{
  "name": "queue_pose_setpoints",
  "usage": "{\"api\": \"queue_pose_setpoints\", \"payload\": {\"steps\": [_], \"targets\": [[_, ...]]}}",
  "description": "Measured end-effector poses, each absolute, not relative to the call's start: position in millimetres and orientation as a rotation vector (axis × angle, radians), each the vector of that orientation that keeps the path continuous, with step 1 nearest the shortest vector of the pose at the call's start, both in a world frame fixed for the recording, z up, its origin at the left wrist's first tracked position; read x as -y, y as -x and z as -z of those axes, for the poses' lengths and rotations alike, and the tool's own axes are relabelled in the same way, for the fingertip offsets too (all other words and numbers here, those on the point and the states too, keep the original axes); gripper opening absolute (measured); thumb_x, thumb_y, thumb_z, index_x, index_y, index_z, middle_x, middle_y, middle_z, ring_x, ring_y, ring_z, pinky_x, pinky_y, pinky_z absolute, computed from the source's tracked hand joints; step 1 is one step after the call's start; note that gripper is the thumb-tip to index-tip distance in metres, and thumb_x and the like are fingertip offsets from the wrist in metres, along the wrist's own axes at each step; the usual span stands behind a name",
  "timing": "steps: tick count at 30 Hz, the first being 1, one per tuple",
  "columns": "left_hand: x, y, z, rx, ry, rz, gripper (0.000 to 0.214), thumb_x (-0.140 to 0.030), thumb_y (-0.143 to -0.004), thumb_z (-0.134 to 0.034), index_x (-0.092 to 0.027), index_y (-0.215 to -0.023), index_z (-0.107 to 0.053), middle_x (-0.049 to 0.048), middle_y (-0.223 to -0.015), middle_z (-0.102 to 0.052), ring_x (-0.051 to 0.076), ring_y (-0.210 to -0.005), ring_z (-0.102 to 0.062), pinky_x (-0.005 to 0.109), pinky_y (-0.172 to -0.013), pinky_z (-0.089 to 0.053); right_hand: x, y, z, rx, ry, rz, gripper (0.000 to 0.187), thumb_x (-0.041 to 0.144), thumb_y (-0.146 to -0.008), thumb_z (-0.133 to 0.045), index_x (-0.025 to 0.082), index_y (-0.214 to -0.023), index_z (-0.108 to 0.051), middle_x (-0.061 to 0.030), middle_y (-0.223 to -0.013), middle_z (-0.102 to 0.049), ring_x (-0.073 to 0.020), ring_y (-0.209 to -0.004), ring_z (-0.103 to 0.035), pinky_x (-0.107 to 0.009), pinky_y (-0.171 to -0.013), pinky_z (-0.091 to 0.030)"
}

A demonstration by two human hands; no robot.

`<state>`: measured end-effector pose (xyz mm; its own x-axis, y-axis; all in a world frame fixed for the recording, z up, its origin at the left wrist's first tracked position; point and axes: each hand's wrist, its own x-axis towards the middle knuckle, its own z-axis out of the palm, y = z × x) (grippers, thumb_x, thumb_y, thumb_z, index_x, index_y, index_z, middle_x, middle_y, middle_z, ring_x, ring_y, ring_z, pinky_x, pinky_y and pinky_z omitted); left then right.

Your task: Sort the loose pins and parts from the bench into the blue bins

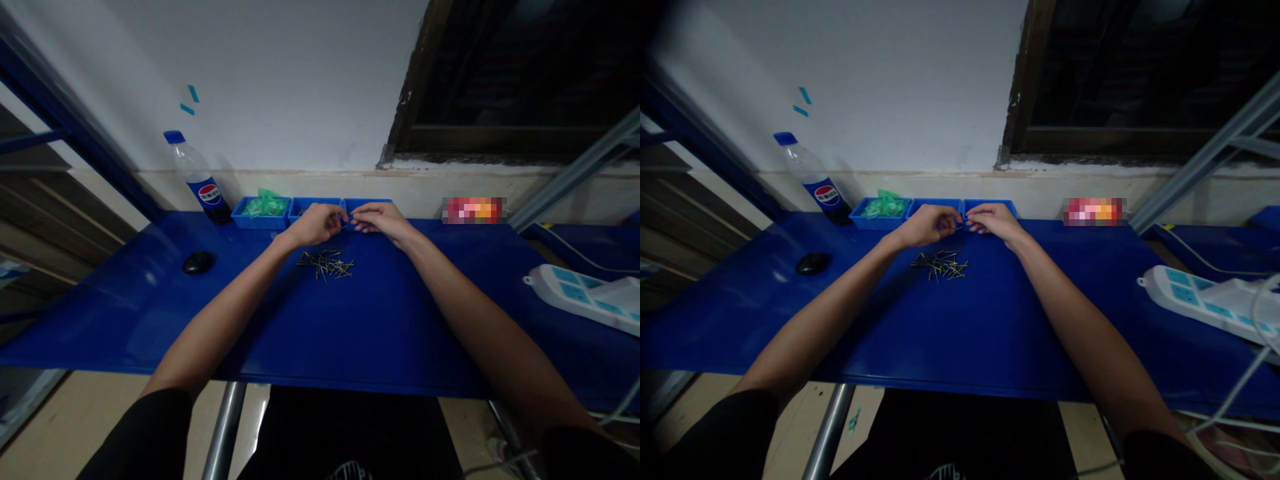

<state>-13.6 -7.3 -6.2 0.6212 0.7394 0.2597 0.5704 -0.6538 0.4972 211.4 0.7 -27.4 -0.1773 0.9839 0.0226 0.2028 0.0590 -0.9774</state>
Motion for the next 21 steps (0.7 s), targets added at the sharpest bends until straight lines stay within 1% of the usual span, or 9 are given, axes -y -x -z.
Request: {"api": "queue_pose_setpoints", "payload": {"steps": [2,5,12,17,21], "targets": [[8.1,11.9,5.9,-1.084,-2.429,-0.739,0.034,-0.014,-0.079,-0.064,-0.011,-0.113,-0.071,0.0071,-0.091,-0.076,0.015,-0.080,-0.070,0.025,-0.074,-0.053,-0.7,-210.9,28.7,1.551,1.223,-1.246,0.015,0.033,-0.080,-0.082,0.023,-0.091,-0.081,-0.0084,-0.091,-0.082,-0.0190,-0.078,-0.075,-0.031,-0.070,-0.061],[8.4,11.6,5.6,-1.095,-2.384,-0.791,0.034,-0.016,-0.077,-0.068,-0.011,-0.111,-0.068,0.0076,-0.094,-0.076,0.014,-0.079,-0.069,0.024,-0.070,-0.053,0.4,-210.3,29.6,1.600,1.167,-1.317,0.016,0.035,-0.080,-0.084,0.024,-0.090,-0.081,-0.0082,-0.091,-0.082,-0.0199,-0.080,-0.076,-0.032,-0.070,-0.061],[8.4,13.4,5.1,-1.078,-2.354,-0.777,0.031,-0.013,-0.076,-0.067,-0.012,-0.108,-0.067,0.0060,-0.089,-0.074,0.013,-0.076,-0.068,0.023,-0.068,-0.052,7.2,-209.8,26.6,1.702,1.076,-1.392,0.023,0.038,-0.072,-0.089,0.024,-0.089,-0.083,-0.0080,-0.088,-0.082,-0.0229,-0.083,-0.077,-0.035,-0.073,-0.062],[7.0,13.3,7.7,-1.060,-2.353,-0.789,0.030,-0.013,-0.076,-0.069,-0.012,-0.105,-0.067,0.0065,-0.088,-0.073,0.014,-0.078,-0.069,0.024,-0.070,-0.052,9.0,-209.0,25.9,1.762,1.058,-1.384,0.024,0.038,-0.071,-0.090,0.024,-0.090,-0.084,-0.0071,-0.085,-0.081,-0.0226,-0.083,-0.076,-0.035,-0.075,-0.062],[3.3,14.3,11.6,-1.027,-2.351,-0.790,0.028,-0.013,-0.074,-0.071,-0.013,-0.102,-0.067,0.0047,-0.085,-0.073,0.014,-0.075,-0.068,0.023,-0.066,-0.051,7.3,-209.0,26.7,1.761,1.080,-1.385,0.029,0.040,-0.070,-0.091,0.022,-0.091,-0.083,-0.0080,-0.088,-0.081,-0.0229,-0.083,-0.076,-0.035,-0.075,-0.062]]}}
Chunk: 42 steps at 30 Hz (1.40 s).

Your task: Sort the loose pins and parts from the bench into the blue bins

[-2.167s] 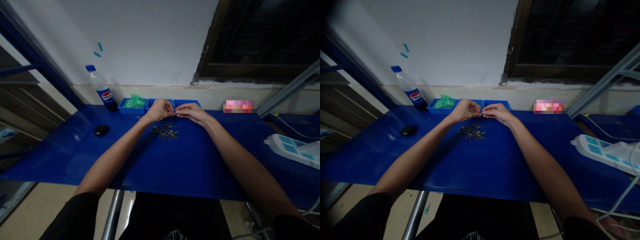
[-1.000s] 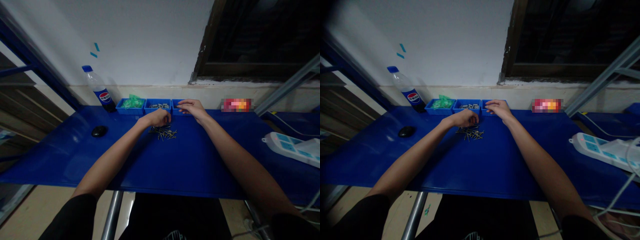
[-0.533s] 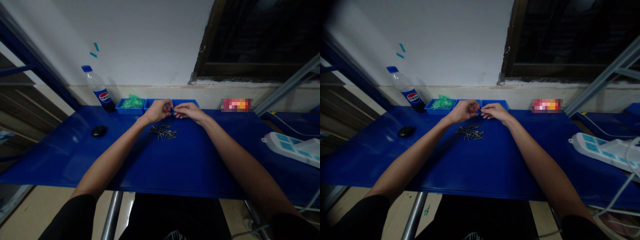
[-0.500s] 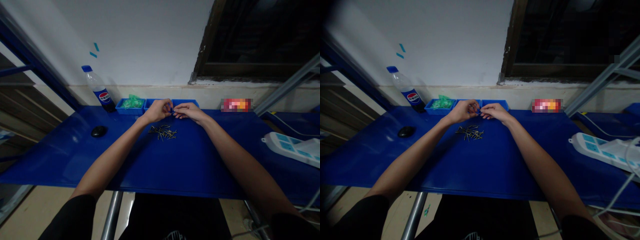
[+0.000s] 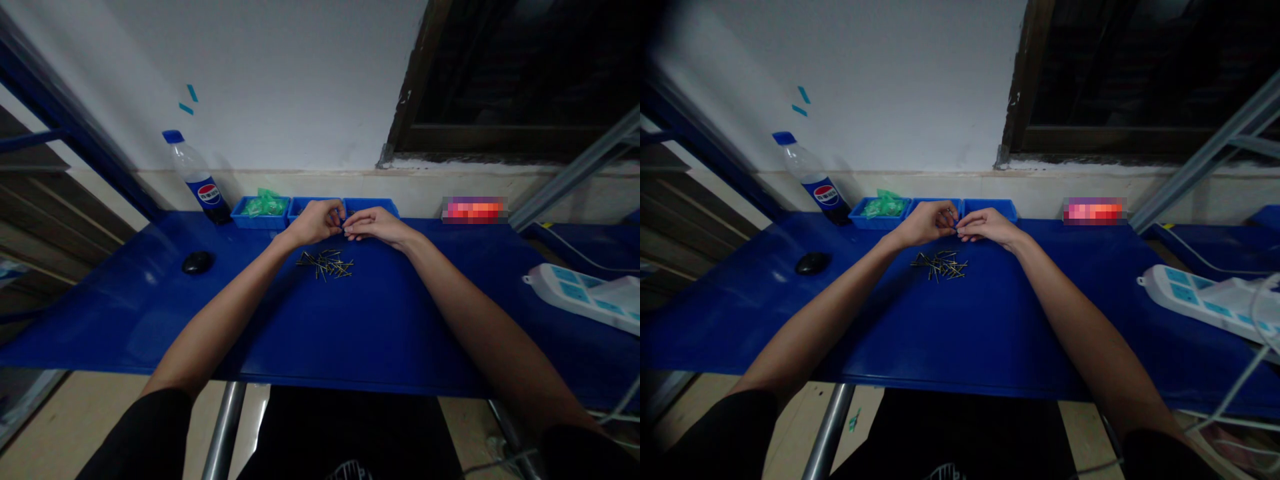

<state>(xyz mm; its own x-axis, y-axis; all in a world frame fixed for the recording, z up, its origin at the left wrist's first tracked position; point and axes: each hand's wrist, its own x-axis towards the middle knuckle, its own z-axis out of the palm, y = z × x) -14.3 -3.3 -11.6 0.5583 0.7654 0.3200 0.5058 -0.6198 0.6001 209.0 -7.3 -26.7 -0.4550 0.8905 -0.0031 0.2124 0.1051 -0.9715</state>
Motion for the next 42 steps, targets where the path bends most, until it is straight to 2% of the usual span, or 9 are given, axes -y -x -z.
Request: {"api": "queue_pose_setpoints", "payload": {"steps": [14,20,27,30,35,39,42], "targets": [[3,14,14,-0.987,-2.334,-0.818,0.023,-0.014,-0.074,-0.071,-0.013,-0.097,-0.067,0.0039,-0.081,-0.072,0.013,-0.072,-0.067,0.023,-0.065,-0.050,10,-207,25,1.800,1.091,-1.389,0.022,0.032,-0.073,-0.087,0.021,-0.091,-0.082,-0.0089,-0.086,-0.080,-0.0244,-0.085,-0.076,-0.039,-0.077,-0.060],[1,15,15,-0.940,-2.284,-0.855,0.022,-0.014,-0.074,-0.072,-0.014,-0.094,-0.064,0.0041,-0.085,-0.072,0.013,-0.075,-0.069,0.023,-0.068,-0.052,6,-207,29,1.729,1.094,-1.369,0.027,0.032,-0.071,-0.089,0.021,-0.095,-0.082,-0.0077,-0.081,-0.080,-0.0229,-0.080,-0.076,-0.037,-0.075,-0.061],[0,16,13,-0.946,-2.268,-0.832,0.024,-0.017,-0.075,-0.075,-0.014,-0.096,-0.064,0.0051,-0.089,-0.073,0.013,-0.076,-0.070,0.023,-0.069,-0.054,5,-206,32,1.589,1.081,-1.396,0.016,0.025,-0.069,-0.088,0.019,-0.083,-0.082,-0.0085,-0.081,-0.080,-0.0199,-0.076,-0.075,-0.034,-0.077,-0.062],[-2,21,14,-1.064,-2.394,-0.731,0.026,-0.021,-0.076,-0.077,-0.013,-0.099,-0.068,0.0060,-0.091,-0.074,0.015,-0.077,-0.070,0.024,-0.069,-0.052,2,-206,33,1.547,1.129,-1.317,0.015,0.023,-0.071,-0.087,0.017,-0.084,-0.082,-0.0093,-0.080,-0.080,-0.0205,-0.076,-0.076,-0.035,-0.078,-0.062],[-4,24,20,-1.044,-2.573,-0.298,0.022,-0.020,-0.078,-0.074,-0.012,-0.098,-0.076,0.0077,-0.089,-0.077,0.017,-0.082,-0.071,0.027,-0.075,-0.053,-7,-209,35,1.374,1.211,-1.049,0.016,0.018,-0.077,-0.082,0.015,-0.092,-0.081,-0.0111,-0.087,-0.081,-0.0228,-0.085,-0.078,-0.037,-0.086,-0.063],[-4,19,25,-1.014,-2.580,-0.104,0.027,-0.014,-0.078,-0.071,-0.013,-0.103,-0.079,0.0075,-0.093,-0.079,0.017,-0.083,-0.072,0.026,-0.076,-0.053,-11,-212,36,1.323,1.244,-1.045,0.024,0.017,-0.079,-0.079,0.015,-0.103,-0.080,-0.0125,-0.096,-0.082,-0.0243,-0.091,-0.079,-0.039,-0.089,-0.063],[-2,16,27,-1.047,-2.571,-0.050,0.030,-0.008,-0.076,-0.065,-0.012,-0.103,-0.079,0.0079,-0.090,-0.080,0.016,-0.082,-0.072,0.026,-0.075,-0.052,-10,-211,35,1.339,1.268,-1.057,0.025,0.018,-0.081,-0.079,0.015,-0.106,-0.080,-0.0118,-0.095,-0.081,-0.0237,-0.090,-0.078,-0.037,-0.086,-0.064]]}}
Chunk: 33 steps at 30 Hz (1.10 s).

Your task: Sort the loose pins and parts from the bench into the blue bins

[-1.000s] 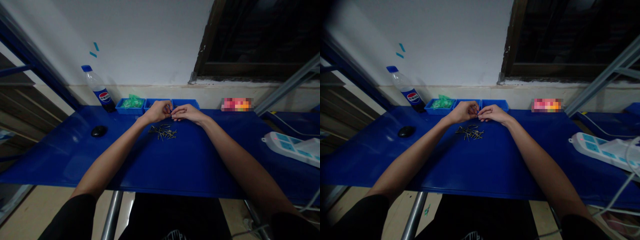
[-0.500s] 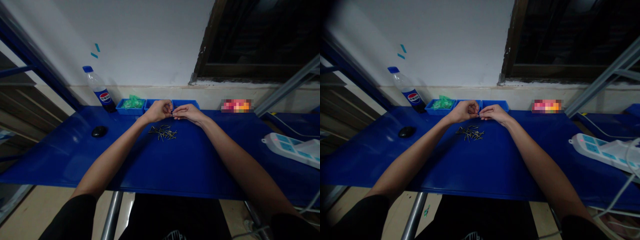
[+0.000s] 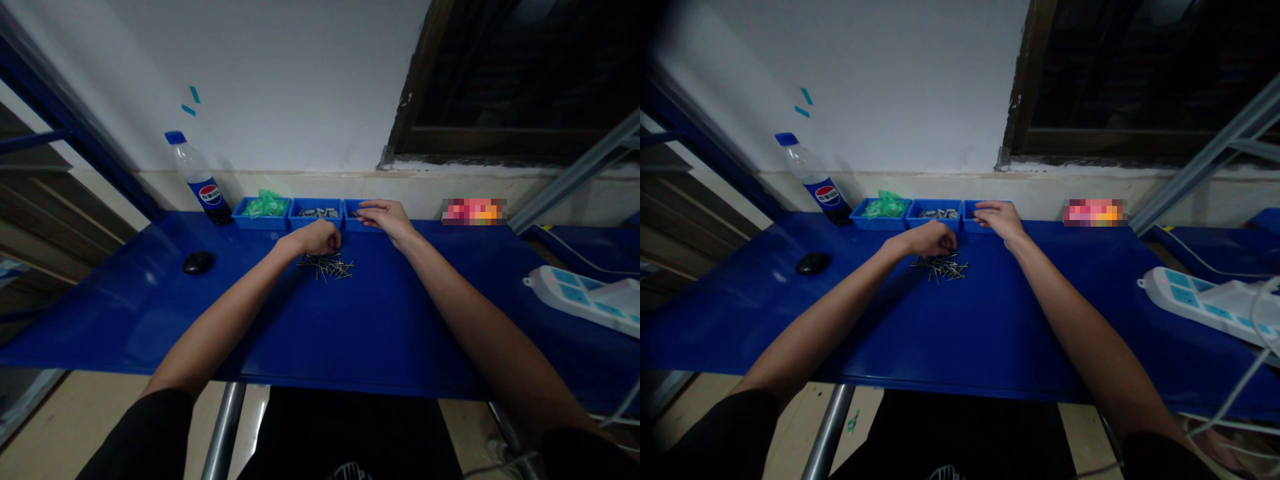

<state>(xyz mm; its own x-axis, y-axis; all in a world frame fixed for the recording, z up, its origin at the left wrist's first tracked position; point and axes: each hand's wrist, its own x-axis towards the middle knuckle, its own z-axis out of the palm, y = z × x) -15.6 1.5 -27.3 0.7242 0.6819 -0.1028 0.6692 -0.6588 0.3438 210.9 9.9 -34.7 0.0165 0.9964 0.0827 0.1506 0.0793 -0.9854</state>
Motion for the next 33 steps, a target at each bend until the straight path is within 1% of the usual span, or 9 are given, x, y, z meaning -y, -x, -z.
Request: {"api": "queue_pose_setpoints", "payload": {"steps": [4,9,12,17,21,23,26,29,33], "targets": [[0,15,30,-1.035,-2.564,-0.065,0.035,-0.002,-0.073,-0.058,-0.012,-0.099,-0.079,0.0068,-0.084,-0.079,0.015,-0.076,-0.071,0.024,-0.069,-0.049,-8,-209,33,1.362,1.290,-1.071,0.021,0.020,-0.082,-0.079,0.017,-0.103,-0.080,-0.0104,-0.093,-0.081,-0.0220,-0.087,-0.078,-0.034,-0.081,-0.063],[-3,19,31,-1.013,-2.571,-0.129,0.039,-0.001,-0.070,-0.057,-0.015,-0.100,-0.079,0.0034,-0.076,-0.076,0.014,-0.066,-0.067,0.023,-0.061,-0.045,-7,-209,31,1.354,1.305,-1.104,0.019,0.022,-0.080,-0.080,0.018,-0.099,-0.080,-0.0098,-0.092,-0.081,-0.0225,-0.088,-0.078,-0.033,-0.078,-0.062],[-5,22,25,-1.029,-2.623,-0.190,0.041,-0.003,-0.074,-0.055,-0.014,-0.105,-0.079,0.0049,-0.079,-0.076,0.015,-0.067,-0.065,0.025,-0.064,-0.045,-5,-209,29,1.366,1.314,-1.114,0.017,0.022,-0.080,-0.079,0.019,-0.097,-0.080,-0.0104,-0.096,-0.081,-0.0223,-0.089,-0.078,-0.032,-0.076,-0.062],[-6,23,16,-1.048,-2.638,-0.431,0.035,-0.006,-0.081,-0.054,-0.012,-0.105,-0.078,0.0094,-0.092,-0.078,0.016,-0.078,-0.068,0.027,-0.073,-0.048,-2,-207,27,1.407,1.318,-1.173,0.012,0.021,-0.086,-0.074,0.019,-0.096,-0.080,-0.0106,-0.098,-0.082,-0.0188,-0.084,-0.077,-0.028,-0.071,-0.060],[-4,20,15,-1.032,-2.478,-0.658,0.030,-0.010,-0.081,-0.061,-0.011,-0.108,-0.072,0.0059,-0.084,-0.076,0.014,-0.075,-0.069,0.024,-0.070,-0.050,0,-206,28,1.467,1.295,-1.251,0.010,0.024,-0.086,-0.077,0.020,-0.094,-0.080,-0.0095,-0.094,-0.082,-0.0169,-0.078,-0.076,-0.028,-0.070,-0.060],[-2,19,14,-1.008,-2.397,-0.768,0.028,-0.012,-0.080,-0.064,-0.012,-0.108,-0.070,0.0045,-0.082,-0.074,0.013,-0.074,-0.068,0.023,-0.069,-0.051,1,-206,29,1.508,1.253,-1.309,0.009,0.027,-0.084,-0.080,0.021,-0.091,-0.081,-0.0094,-0.092,-0.082,-0.0179,-0.078,-0.076,-0.030,-0.071,-0.061],[-1,17,14,-0.979,-2.310,-0.857,0.025,-0.014,-0.079,-0.069,-0.013,-0.103,-0.068,0.0038,-0.080,-0.072,0.013,-0.072,-0.067,0.023,-0.068,-0.052,2,-207,31,1.551,1.161,-1.397,0.011,0.029,-0.079,-0.084,0.022,-0.087,-0.082,-0.0098,-0.093,-0.082,-0.0205,-0.082,-0.077,-0.035,-0.078,-0.063],[0,15,13,-0.944,-2.276,-0.867,0.024,-0.014,-0.077,-0.071,-0.014,-0.100,-0.067,0.0033,-0.078,-0.071,0.013,-0.071,-0.067,0.024,-0.068,-0.053,2,-207,33,1.559,1.110,-1.441,0.014,0.027,-0.075,-0.087,0.022,-0.087,-0.082,-0.0094,-0.093,-0.081,-0.0215,-0.084,-0.077,-0.038,-0.084,-0.063],[-1,16,13,-0.947,-2.277,-0.829,0.028,-0.016,-0.076,-0.073,-0.014,-0.103,-0.067,0.0037,-0.080,-0.072,0.013,-0.072,-0.068,0.024,-0.069,-0.053,3,-207,32,1.534,1.096,-1.439,0.014,0.025,-0.073,-0.087,0.022,-0.086,-0.082,-0.0082,-0.086,-0.080,-0.0217,-0.084,-0.076,-0.038,-0.087,-0.063]]}}
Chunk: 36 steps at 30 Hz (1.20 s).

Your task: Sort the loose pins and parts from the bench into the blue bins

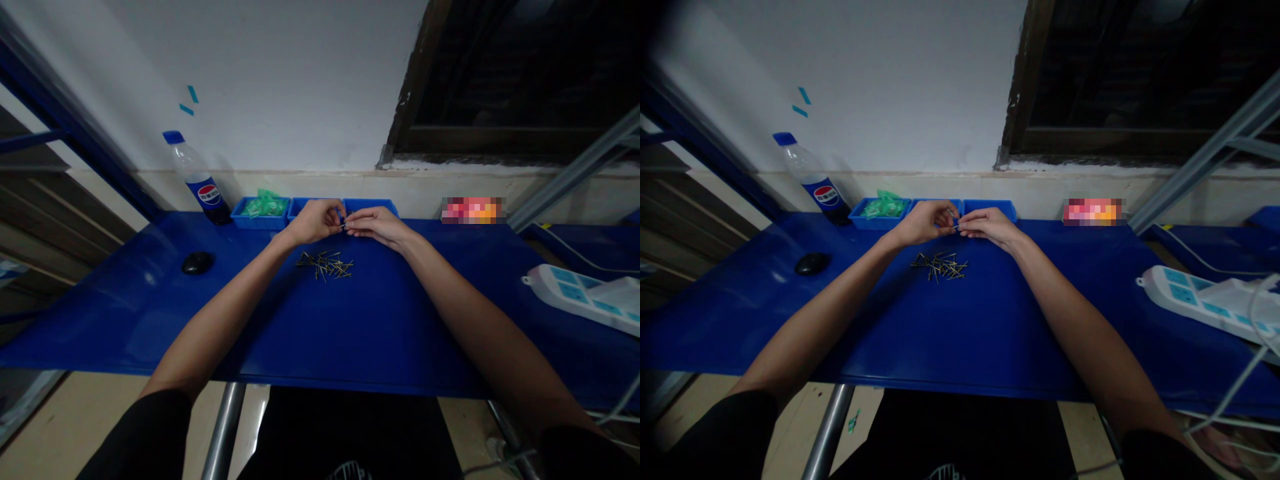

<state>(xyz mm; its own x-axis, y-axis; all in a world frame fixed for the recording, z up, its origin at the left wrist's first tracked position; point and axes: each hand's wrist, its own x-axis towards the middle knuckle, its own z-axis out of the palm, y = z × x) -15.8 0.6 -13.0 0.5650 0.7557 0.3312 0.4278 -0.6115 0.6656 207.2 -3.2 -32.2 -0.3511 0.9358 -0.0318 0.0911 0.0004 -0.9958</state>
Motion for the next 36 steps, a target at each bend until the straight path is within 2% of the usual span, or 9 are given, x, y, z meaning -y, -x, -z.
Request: {"api": "queue_pose_setpoints", "payload": {"steps": [4,8,11,14,18,25,30,36], "targets": [[-3,25,11,-1.067,-2.402,-0.667,0.035,-0.021,-0.077,-0.074,-0.015,-0.111,-0.067,0.0026,-0.080,-0.074,0.014,-0.070,-0.068,0.024,-0.067,-0.050,1,-208,30,1.501,1.133,-1.309,0.017,0.025,-0.074,-0.086,0.020,-0.090,-0.082,-0.0095,-0.088,-0.081,-0.0235,-0.088,-0.077,-0.039,-0.087,-0.063],[-6,34,10,-1.120,-2.533,-0.271,0.032,-0.024,-0.073,-0.080,-0.016,-0.103,-0.073,0.0029,-0.083,-0.076,0.015,-0.069,-0.067,0.024,-0.063,-0.046,-3,-209,30,1.401,1.205,-1.097,0.023,0.024,-0.076,-0.084,0.016,-0.097,-0.081,-0.0115,-0.090,-0.081,-0.0244,-0.090,-0.078,-0.037,-0.084,-0.063],[-5,35,11,-1.134,-2.531,-0.034,0.032,-0.021,-0.071,-0.082,-0.017,-0.102,-0.075,0.0021,-0.085,-0.076,0.014,-0.067,-0.066,0.023,-0.060,-0.045,-7,-211,31,1.355,1.227,-1.056,0.031,0.024,-0.077,-0.083,0.016,-0.106,-0.079,-0.0113,-0.093,-0.081,-0.0241,-0.088,-0.078,-0.035,-0.079,-0.063],[-3,31,15,-1.172,-2.519,0.073,0.031,-0.015,-0.069,-0.081,-0.018,-0.100,-0.076,0.0012,-0.085,-0.076,0.014,-0.067,-0.065,0.023,-0.062,-0.046,-8,-212,33,1.348,1.253,-1.067,0.031,0.024,-0.078,-0.083,0.017,-0.108,-0.079,-0.0103,-0.093,-0.081,-0.0232,-0.087,-0.078,-0.033,-0.075,-0.062],[-3,27,20,-1.172,-2.531,0.052,0.033,-0.011,-0.065,-0.077,-0.020,-0.097,-0.076,0.0003,-0.083,-0.076,0.015,-0.067,-0.066,0.023,-0.060,-0.046,-7,-210,33,1.358,1.286,-1.109,0.026,0.024,-0.078,-0.084,0.017,-0.103,-0.079,-0.0094,-0.091,-0.081,-0.0215,-0.086,-0.078,-0.030,-0.074,-0.062],[-5,26,24,-1.160,-2.539,0.041,0.039,-0.002,-0.062,-0.066,-0.019,-0.096,-0.074,0.0027,-0.085,-0.077,0.015,-0.068,-0.068,0.021,-0.054,-0.044,-4,-208,31,1.384,1.306,-1.119,0.021,0.025,-0.079,-0.083,0.020,-0.099,-0.080,-0.0103,-0.093,-0.081,-0.0229,-0.089,-0.078,-0.033,-0.077,-0.063],[-2,26,16,-1.160,-2.482,-0.047,0.041,-0.001,-0.063,-0.062,-0.017,-0.100,-0.074,0.0049,-0.089,-0.078,0.018,-0.073,-0.071,0.025,-0.060,-0.049,-2,-207,29,1.377,1.304,-1.130,0.019,0.024,-0.079,-0.082,0.019,-0.096,-0.079,-0.0103,-0.093,-0.081,-0.0222,-0.087,-0.077,-0.032,-0.074,-0.062],[-1,27,7,-1.072,-2.412,-0.395,0.043,-0.007,-0.067,-0.063,-0.014,-0.109,-0.073,0.0064,-0.089,-0.078,0.017,-0.079,-0.073,0.024,-0.068,-0.052,0,-208,27,1.412,1.290,-1.189,0.012,0.023,-0.081,-0.079,0.020,-0.093,-0.079,-0.0094,-0.097,-0.082,-0.0187,-0.082,-0.076,-0.030,-0.071,-0.060]]}}
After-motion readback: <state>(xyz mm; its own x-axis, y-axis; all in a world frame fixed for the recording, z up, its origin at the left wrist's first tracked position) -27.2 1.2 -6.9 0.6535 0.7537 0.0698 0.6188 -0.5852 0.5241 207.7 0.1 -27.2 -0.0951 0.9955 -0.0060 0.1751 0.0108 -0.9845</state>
